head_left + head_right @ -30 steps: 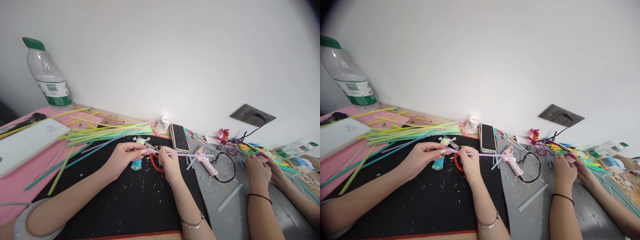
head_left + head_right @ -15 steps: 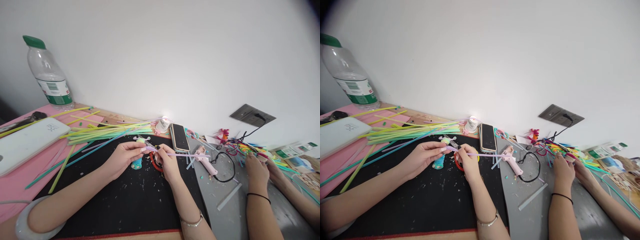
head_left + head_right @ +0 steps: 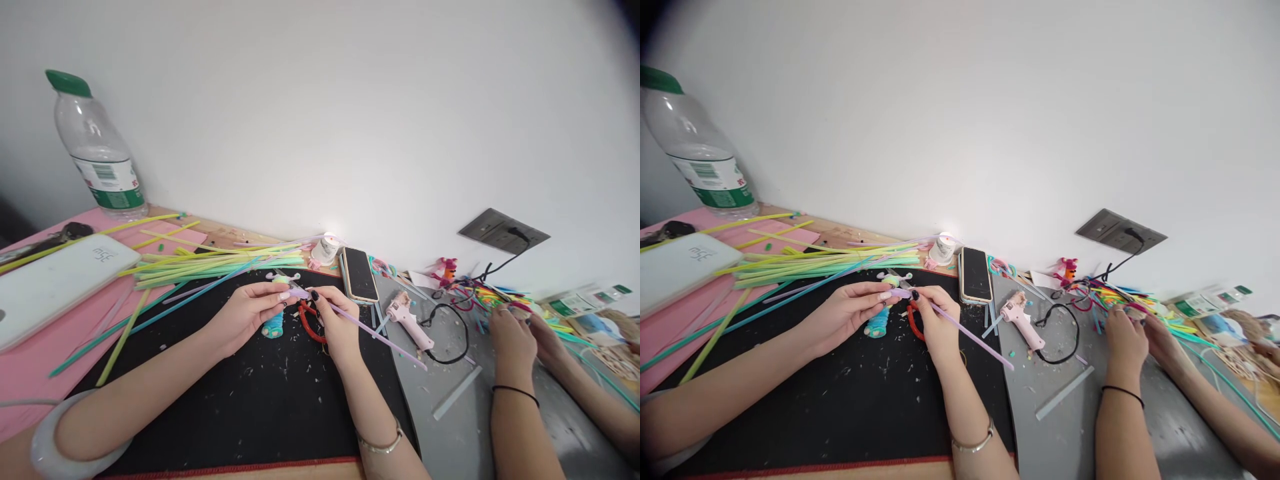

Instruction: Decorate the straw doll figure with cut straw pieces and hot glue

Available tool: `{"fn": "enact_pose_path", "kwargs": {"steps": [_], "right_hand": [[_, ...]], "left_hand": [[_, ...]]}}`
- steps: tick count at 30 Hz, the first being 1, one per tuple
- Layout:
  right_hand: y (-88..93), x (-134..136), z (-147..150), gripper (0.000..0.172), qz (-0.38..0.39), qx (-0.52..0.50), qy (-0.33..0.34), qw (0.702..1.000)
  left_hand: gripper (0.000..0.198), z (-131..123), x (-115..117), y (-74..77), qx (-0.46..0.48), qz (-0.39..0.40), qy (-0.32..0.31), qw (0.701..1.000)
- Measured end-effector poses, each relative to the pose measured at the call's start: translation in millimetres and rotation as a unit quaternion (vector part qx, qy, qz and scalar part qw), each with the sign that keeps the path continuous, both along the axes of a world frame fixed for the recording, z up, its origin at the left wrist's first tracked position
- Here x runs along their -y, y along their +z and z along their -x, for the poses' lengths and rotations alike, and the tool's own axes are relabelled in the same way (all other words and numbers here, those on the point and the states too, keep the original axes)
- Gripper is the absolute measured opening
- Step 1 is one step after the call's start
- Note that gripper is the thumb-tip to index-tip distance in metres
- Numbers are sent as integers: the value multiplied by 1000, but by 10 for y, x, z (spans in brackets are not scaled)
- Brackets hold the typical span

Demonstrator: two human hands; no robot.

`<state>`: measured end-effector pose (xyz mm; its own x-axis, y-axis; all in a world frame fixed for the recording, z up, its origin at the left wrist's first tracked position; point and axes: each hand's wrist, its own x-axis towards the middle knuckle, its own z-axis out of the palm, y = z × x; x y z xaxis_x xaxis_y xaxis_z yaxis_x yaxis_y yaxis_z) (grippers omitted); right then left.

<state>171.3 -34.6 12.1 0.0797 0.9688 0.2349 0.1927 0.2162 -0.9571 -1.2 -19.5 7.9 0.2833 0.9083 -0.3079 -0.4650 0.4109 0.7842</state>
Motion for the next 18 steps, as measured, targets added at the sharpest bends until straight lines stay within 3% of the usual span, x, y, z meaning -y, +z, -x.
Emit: {"fn": "enact_pose_path", "kwargs": {"steps": [8,18], "right_hand": [[76,4,1,15,-62,30,1,998],[50,6,-9,16,-78,38,23,996]], "left_hand": [[29,-3,23,55,-63,-59,10,996],[20,14,0,37,-8,-28,10,1000]]}}
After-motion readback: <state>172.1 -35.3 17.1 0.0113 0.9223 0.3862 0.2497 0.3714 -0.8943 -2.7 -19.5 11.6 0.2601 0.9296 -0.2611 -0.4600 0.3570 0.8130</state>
